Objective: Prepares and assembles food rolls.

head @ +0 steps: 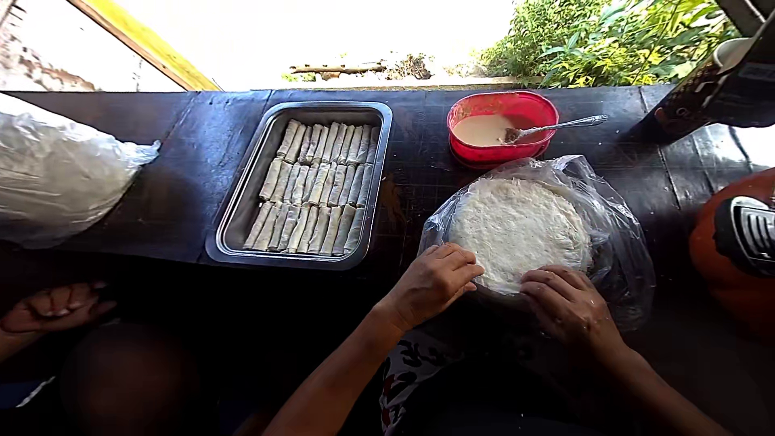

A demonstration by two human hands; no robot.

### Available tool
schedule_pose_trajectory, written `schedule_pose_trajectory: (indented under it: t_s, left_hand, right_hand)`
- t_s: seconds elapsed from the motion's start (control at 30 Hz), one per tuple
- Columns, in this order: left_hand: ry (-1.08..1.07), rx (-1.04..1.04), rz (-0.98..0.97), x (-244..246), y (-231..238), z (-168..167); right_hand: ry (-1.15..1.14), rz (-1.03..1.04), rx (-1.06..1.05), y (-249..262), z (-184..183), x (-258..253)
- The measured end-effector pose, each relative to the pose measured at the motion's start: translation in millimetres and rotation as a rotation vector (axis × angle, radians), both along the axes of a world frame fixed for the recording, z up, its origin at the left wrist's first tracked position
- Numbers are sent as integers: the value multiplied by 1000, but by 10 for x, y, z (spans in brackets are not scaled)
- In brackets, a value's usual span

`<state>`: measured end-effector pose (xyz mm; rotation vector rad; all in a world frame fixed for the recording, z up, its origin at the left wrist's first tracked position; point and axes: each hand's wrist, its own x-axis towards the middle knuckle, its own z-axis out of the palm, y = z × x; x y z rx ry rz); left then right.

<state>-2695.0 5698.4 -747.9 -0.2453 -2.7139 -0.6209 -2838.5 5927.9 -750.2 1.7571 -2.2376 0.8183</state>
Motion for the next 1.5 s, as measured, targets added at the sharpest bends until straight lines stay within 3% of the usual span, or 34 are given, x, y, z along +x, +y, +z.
schedule_pose_trajectory:
  t_s: [0.17,0.4,0.57,0.73,0.9,1.0,1.17,1.3,1.43,1.5]
  left_hand:
    - [44,-37,85,-224,55,33]
    - [12,-35,186,-499,-249,178]
    - [127,-56,145,-750,-112,419]
    - [154,-67,100,-824,-45,534]
    - [110,-20,236,-548,-212,353]
    - [185,-88,292,-381,-72,246]
    - [292,-281,44,-238,305,55]
    - [263,-291,39,-229,250,-97]
    - [220,-281,79,-129,317,-105]
    - [222,-281,104,-102,377,-61]
  right_hand:
    - [-121,-87,-53,-104,120,-117]
    - [-299,-218,-32,-153,220,-309]
    - [-621,-112,-12,-252,367,-380]
    - [-560,-70,124,-430,471,-334]
    - [-654,-22,201,-365,487,-368]
    - [-737,9,254,-382,480,-381]
    - [-853,92,317,-514,451,-393]
    - [-753,78,342,-561,480,-483]
    - [-506,-229,211,-526,579,-658]
    - [-494,-299,180,-525,572,-705]
